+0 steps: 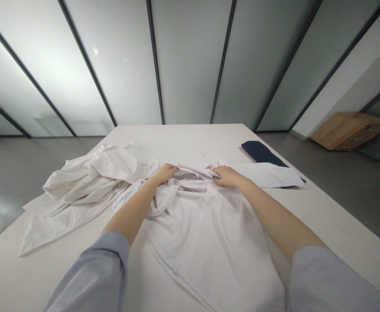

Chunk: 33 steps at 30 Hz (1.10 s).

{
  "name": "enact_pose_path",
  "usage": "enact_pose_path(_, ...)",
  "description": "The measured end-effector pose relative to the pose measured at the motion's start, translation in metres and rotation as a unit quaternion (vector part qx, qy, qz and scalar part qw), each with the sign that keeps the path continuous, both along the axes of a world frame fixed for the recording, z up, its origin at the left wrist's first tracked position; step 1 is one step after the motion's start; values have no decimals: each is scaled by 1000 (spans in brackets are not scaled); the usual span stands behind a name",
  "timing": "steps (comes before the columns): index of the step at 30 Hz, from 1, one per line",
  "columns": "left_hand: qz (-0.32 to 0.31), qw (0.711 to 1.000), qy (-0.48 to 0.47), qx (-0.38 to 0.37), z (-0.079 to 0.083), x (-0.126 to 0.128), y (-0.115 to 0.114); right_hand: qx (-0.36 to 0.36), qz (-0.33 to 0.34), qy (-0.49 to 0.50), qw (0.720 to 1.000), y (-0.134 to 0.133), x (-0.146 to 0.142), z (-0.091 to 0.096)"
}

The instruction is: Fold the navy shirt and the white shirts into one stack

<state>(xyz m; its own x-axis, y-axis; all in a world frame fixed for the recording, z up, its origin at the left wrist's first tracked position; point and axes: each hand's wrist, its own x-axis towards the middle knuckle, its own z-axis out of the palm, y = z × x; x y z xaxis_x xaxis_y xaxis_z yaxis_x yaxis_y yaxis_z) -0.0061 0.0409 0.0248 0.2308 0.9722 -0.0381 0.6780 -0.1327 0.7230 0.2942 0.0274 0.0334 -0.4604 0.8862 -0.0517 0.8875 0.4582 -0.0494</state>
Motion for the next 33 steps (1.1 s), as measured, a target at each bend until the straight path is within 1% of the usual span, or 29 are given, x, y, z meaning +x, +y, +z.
enact_pose_path(2, 31, 997, -62, -26, 0, -1, 5, -11, -5, 46, 999, 1, 0, 1)
enact_pose_path(4, 51, 994, -81, -42, 5, 0, 12, -24, -22, 83, 996, 7, -3, 0)
enact_pose_path(6, 73, 992, -87, -50, 13, 4, 20, -14, -65, 144, 987, 20, -7, 0)
enact_pose_path(7, 83, 992, -90, -40, 18, 6, 24, 11, -99, 192, 976, 28, -9, 1)
enact_pose_path(9, 108, 991, -74, 14, 26, 10, 30, 89, -167, 287, 939, 44, -13, 2)
enact_pose_path(10, 117, 991, -46, 48, 28, 13, 32, 128, -189, 317, 921, 50, -14, 3)
enact_pose_path(11, 119, 990, -6, 82, 29, 15, 31, 160, -200, 328, 909, 54, -17, 4)
enact_pose_path(12, 111, 987, 42, 109, 29, 17, 29, 181, -197, 322, 908, 54, -20, 4)
enact_pose_path(13, 96, 983, 91, 126, 28, 19, 25, 193, -181, 305, 915, 51, -23, 3)
enact_pose_path(15, 48, 974, 176, 134, 23, 23, 11, 196, -119, 258, 939, 37, -32, -1)
enact_pose_path(17, 6, 964, 240, 112, 15, 29, -8, 165, -42, 206, 964, 18, -42, -8)
enact_pose_path(19, -8, 955, 285, 76, 8, 36, -26, 117, 13, 152, 981, 0, -49, -17)
enact_pose_path(20, -10, 953, 297, 62, 4, 39, -34, 93, 25, 126, 987, -5, -50, -22)
enact_pose_path(22, -4, 951, 305, 42, -3, 42, -44, 58, 11, 84, 995, -10, -46, -30)
enact_pose_path(24, -3, 953, 301, 28, -9, 39, -45, 38, -35, 69, 996, -6, -35, -34)
enact_pose_path(26, -9, 956, 292, 15, -13, 30, -38, 17, -72, 70, 995, 2, -21, -35)
enact_pose_path(27, -14, 957, 288, 11, -14, 23, -33, 10, -76, 70, 995, 5, -14, -34)
enact_pose_path(29, -33, 958, 285, 14, -15, 8, -22, 16, -61, 60, 996, 9, -3, -31)
enact_pose_path(31, -54, 954, 292, 32, -17, -6, -13, 49, -43, 41, 997, 5, 2, -28)
enact_pose_path(33, -68, 948, 305, 61, -18, -15, -7, 82, -35, 24, 996, -4, 0, -26)
